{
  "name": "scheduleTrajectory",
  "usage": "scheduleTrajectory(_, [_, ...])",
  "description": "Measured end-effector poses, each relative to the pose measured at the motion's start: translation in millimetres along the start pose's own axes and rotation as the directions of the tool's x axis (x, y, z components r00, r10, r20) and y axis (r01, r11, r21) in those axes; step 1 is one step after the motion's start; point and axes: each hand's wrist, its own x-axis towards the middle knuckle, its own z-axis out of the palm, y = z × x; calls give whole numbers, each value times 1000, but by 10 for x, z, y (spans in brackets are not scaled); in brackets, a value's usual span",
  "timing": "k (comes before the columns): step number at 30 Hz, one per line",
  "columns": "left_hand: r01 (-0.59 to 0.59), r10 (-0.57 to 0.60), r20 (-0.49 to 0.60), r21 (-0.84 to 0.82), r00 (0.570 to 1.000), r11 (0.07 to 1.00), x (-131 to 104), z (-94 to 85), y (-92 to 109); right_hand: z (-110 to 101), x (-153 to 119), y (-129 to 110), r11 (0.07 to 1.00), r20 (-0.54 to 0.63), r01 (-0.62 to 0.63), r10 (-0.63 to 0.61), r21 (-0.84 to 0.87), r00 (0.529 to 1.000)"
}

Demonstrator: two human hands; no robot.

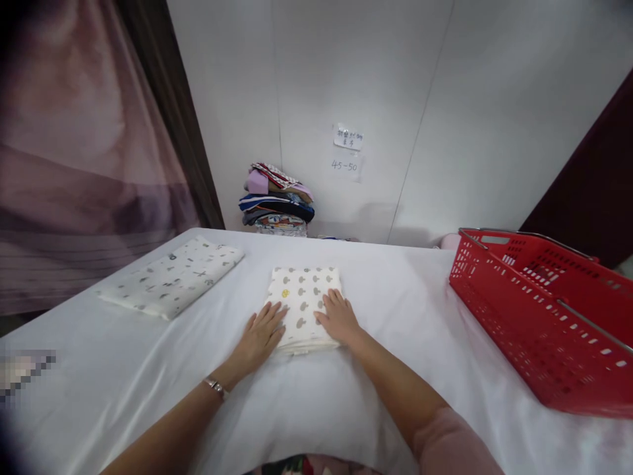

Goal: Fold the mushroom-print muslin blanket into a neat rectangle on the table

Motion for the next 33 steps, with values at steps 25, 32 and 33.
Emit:
scheduleTrajectory(25, [158, -174, -174, -103, 969, 982, 685, 117, -16, 302, 724, 503, 900, 99, -311, 295, 307, 950])
scheduleTrajectory(32, [569, -578, 54, -271, 814, 777, 717, -36, -110, 268, 223, 479, 658, 126, -407, 432, 634, 893])
scheduleTrajectory(33, [590, -587, 101, -261, 804, 764, 726, -54, -117, 263, 125, 460, 634, 129, -397, 426, 664, 896])
